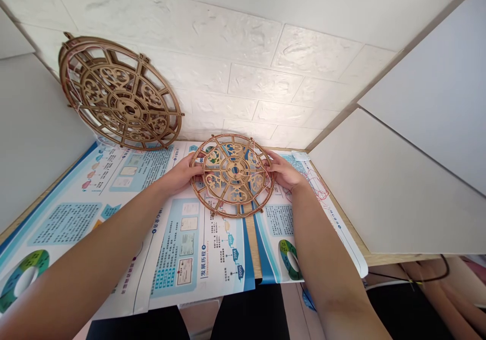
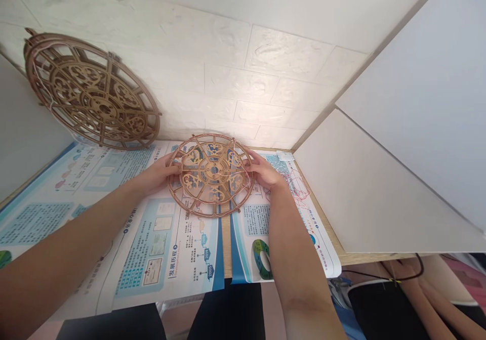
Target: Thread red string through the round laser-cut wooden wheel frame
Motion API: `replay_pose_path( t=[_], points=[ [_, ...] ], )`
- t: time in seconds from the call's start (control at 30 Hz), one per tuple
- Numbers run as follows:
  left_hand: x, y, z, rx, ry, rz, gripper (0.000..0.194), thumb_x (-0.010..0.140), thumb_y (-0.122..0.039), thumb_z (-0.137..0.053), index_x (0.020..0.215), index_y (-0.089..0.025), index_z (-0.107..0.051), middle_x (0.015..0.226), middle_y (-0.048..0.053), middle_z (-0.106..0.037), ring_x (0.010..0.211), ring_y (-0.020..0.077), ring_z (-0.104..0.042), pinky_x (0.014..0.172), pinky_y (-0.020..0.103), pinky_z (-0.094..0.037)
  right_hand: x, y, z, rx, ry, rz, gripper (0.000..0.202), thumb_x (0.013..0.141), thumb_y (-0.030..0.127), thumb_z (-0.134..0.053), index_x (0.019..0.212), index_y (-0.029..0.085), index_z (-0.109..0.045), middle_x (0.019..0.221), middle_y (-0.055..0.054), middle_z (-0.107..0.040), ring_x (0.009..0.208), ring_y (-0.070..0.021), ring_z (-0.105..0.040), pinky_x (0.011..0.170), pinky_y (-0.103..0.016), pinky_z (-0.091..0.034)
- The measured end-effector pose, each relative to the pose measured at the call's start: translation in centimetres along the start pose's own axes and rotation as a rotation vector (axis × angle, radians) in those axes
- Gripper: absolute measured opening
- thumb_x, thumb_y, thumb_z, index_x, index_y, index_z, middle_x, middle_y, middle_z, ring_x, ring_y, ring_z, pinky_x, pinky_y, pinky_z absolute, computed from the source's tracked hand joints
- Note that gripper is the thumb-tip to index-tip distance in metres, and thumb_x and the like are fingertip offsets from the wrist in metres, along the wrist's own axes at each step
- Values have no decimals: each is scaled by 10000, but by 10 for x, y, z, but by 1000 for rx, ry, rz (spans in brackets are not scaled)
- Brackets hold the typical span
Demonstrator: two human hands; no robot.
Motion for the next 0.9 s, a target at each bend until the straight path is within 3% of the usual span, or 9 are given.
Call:
replay_pose_path(
  t=[0.17, 0.27, 0.43, 0.6, 0.9],
  points=[
    [0, 0, 0, 9, 5, -13, 661, 630, -188, -857, 1228, -171, -575, 954, 69, -708, 872, 247, -707, 726, 339, -572, -1, 2, -4, -16, 29, 4, 841, 671, 145, -808, 1448, 273, -512, 966, -2, -684, 794, -163, -638, 655, -263, -525],
    [0, -2, 0, 16, 6, -33, 640, 633, -199, -856, 1214, -172, -589, 938, 77, -717, 900, 280, -714, 752, 371, -579, 0, 2, -3, -32, 22, 6, 838, 687, 160, -803, 1460, 273, -500, 967, -5, -687, 795, -168, -640, 633, -264, -516],
    [0, -2, -1, 5, 7, -12, 647, 635, -178, -840, 1226, -171, -576, 952, 66, -708, 883, 242, -707, 751, 339, -570, 2, -1, 0, -63, 23, 1, 854, 690, 141, -788, 1472, 279, -474, 928, 4, -681, 801, -171, -649, 610, -257, -509],
    [-1, -2, -2, 11, 8, -1, 616, 661, -174, -833, 1219, -171, -570, 1029, 79, -702, 833, 208, -693, 696, 303, -556, 2, -1, -1, -56, 26, -1, 848, 668, 109, -790, 1443, 285, -497, 938, 7, -675, 828, -171, -648, 686, -275, -538],
    [-2, -3, -5, -10, 11, -1, 621, 640, -168, -846, 1203, -169, -584, 1057, 80, -704, 879, 210, -691, 723, 302, -569, 4, -4, 3, -60, -3, 11, 812, 681, 148, -783, 1440, 282, -529, 884, 18, -661, 729, -149, -602, 587, -249, -474]
  ],
)
Point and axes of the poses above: each hand's wrist, its own x-axis towards the middle knuckle, its own z-axis out of the back of the hand, y = z × x, the point moved 7 cm from there along x, towards the middle knuckle
